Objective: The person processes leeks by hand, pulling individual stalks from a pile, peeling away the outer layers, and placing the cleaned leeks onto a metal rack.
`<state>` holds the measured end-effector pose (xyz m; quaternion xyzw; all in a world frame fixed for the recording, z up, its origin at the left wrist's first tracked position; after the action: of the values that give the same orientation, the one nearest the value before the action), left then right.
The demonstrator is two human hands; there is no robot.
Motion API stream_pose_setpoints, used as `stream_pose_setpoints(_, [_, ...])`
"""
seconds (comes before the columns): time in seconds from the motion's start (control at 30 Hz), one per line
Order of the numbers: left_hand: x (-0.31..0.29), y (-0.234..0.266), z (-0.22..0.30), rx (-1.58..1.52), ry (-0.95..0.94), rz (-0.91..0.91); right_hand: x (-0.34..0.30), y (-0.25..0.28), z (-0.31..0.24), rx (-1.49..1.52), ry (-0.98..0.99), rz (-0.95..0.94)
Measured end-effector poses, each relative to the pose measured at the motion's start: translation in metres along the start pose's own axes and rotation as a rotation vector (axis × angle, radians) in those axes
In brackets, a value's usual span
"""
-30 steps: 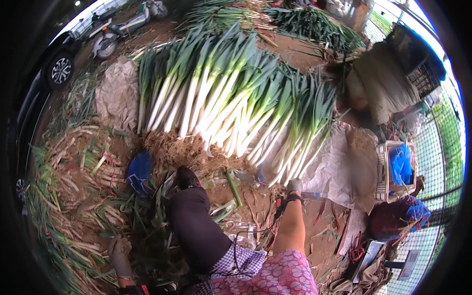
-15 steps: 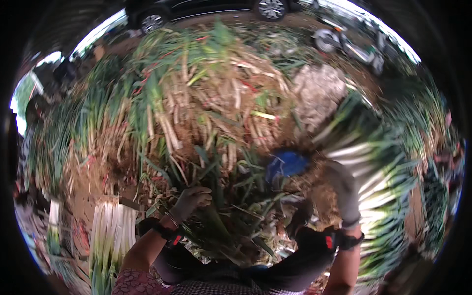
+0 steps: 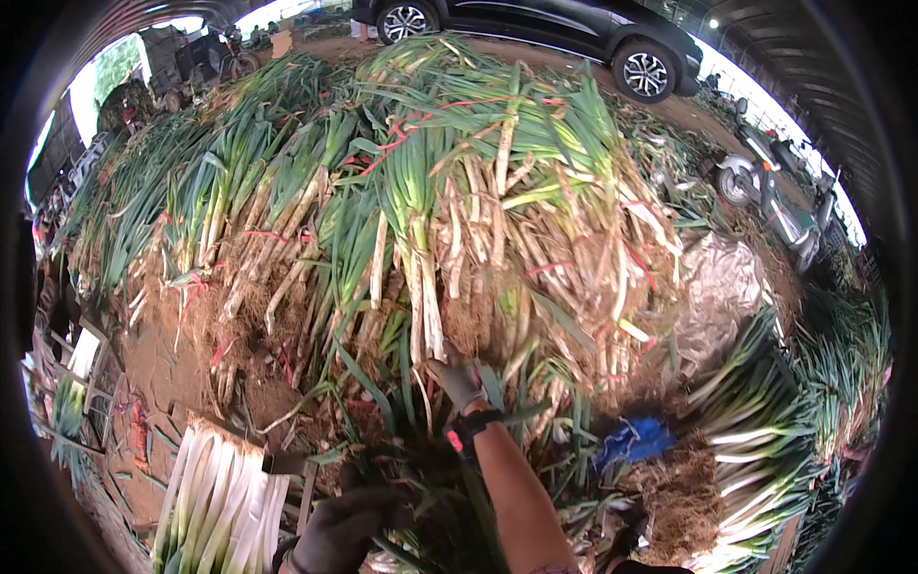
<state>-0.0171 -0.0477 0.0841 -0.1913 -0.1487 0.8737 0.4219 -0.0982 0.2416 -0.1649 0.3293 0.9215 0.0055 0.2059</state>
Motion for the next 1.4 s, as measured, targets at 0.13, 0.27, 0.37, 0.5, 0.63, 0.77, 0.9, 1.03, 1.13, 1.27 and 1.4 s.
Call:
stream_pose_setpoints(0.13, [-0.008,0.025,0.008,0.001,0.061,0.044,0.039,-0.028,-0.021,-0.038,-0.085,0.079])
stream_pose_setpoints(0.27, [-0.003,0.037,0.014,-0.049,0.090,0.059,0.081,-0.012,-0.019,-0.290,-0.073,0.286])
stream_pose_setpoints(0.37, [-0.009,0.048,0.022,-0.023,0.057,0.151,0.071,-0.062,-0.048,-0.479,-0.181,0.253])
stream_pose_setpoints(0.5, [-0.009,0.052,0.024,-0.025,0.130,0.159,0.062,-0.062,-0.066,-0.825,-0.135,0.599])
stream_pose_setpoints(0.63, [-0.014,0.054,0.023,0.002,0.099,0.145,0.059,-0.033,-0.065,-0.822,-0.096,0.630])
stream_pose_setpoints(0.77, [-0.022,0.049,0.020,0.062,0.096,0.128,0.020,-0.017,-0.083,-0.470,0.124,0.316])
stream_pose_setpoints(0.9, [-0.023,0.032,0.013,0.008,0.042,0.104,-0.051,0.015,-0.071,-0.609,0.111,0.336])
stream_pose_setpoints(1.03, [-0.018,0.015,-0.009,0.104,0.123,0.016,-0.094,0.027,0.012,-0.680,-0.115,0.196])
stream_pose_setpoints(1.13, [-0.010,0.003,-0.015,0.071,0.019,-0.049,-0.145,0.014,0.035,-0.146,-0.032,-0.122])
stream_pose_setpoints(1.27, [0.001,0.002,-0.022,0.191,-0.197,-0.012,-0.193,0.033,0.075,-0.125,-0.213,-0.058])
stream_pose_setpoints(1.4, [0.016,-0.020,-0.030,0.181,-0.161,-0.055,-0.215,0.093,0.056,-0.639,-0.069,0.380])
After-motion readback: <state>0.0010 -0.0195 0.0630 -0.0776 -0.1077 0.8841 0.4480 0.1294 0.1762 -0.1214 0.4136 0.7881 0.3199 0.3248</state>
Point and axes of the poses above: each hand's wrist, its own x-axis towards the middle knuckle, its own y-axis out of the back of the hand, z = x × y, the point moved 8 cm from there along x, towards the middle knuckle, and after that the axes turned 12 degrees about -y, right-handed, at the moved point
